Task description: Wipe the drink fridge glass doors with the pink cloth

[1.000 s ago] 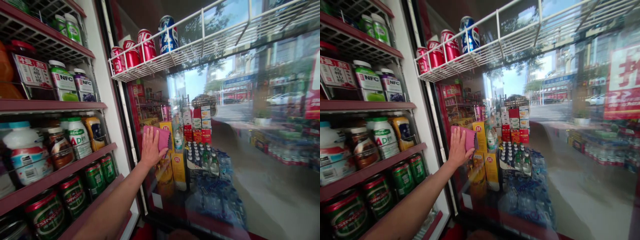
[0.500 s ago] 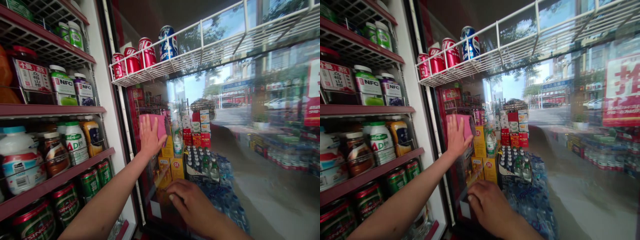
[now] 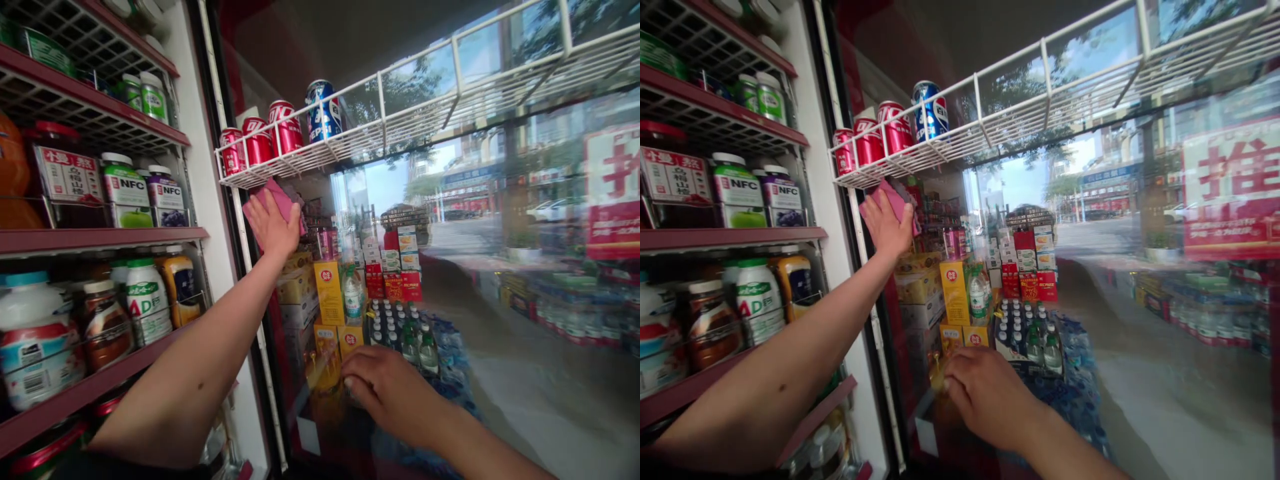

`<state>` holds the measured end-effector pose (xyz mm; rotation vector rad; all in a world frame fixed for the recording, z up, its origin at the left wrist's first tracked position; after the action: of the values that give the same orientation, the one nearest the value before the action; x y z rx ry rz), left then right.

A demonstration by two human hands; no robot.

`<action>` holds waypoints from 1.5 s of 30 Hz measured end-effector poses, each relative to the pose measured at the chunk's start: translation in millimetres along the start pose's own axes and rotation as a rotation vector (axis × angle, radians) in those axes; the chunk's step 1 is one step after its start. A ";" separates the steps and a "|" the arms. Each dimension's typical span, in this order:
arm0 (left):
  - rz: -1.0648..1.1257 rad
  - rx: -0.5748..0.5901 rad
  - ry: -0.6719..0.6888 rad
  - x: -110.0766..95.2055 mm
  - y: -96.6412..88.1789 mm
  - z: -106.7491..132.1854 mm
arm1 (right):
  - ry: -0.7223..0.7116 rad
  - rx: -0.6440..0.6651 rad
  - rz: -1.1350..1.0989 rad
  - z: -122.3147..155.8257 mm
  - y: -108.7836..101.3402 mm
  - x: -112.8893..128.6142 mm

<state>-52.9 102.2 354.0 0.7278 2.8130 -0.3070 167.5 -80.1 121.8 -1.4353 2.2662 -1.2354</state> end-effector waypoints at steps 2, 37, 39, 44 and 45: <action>-0.001 -0.009 0.022 -20.4 6.1 4.3 | -0.001 -0.020 -0.019 -2.1 -4.5 -0.7; -0.012 0.129 0.331 -83.7 14.0 122.0 | -0.226 -0.212 1.024 -42.7 -111.4 -30.3; -0.018 0.031 0.206 -105.3 17.0 71.0 | -0.187 -0.235 1.023 -49.8 -125.0 -28.1; -0.031 -0.003 0.181 -146.1 25.9 46.9 | -0.111 -0.310 1.023 -52.2 -153.9 -28.6; -0.033 0.031 0.236 -147.5 26.3 63.3 | -0.104 -0.321 1.021 -48.4 -156.5 -29.8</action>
<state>96.0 42.2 328.4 0.7711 3.0514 -0.2882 259.8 -58.3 258.6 -0.2162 2.5911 -0.4669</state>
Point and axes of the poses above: each hand's wrist, its own z-axis away from the middle knuckle, its own y-axis out of the palm, x = y × z, the point moved 4 cm from there along -z, towards the middle knuckle
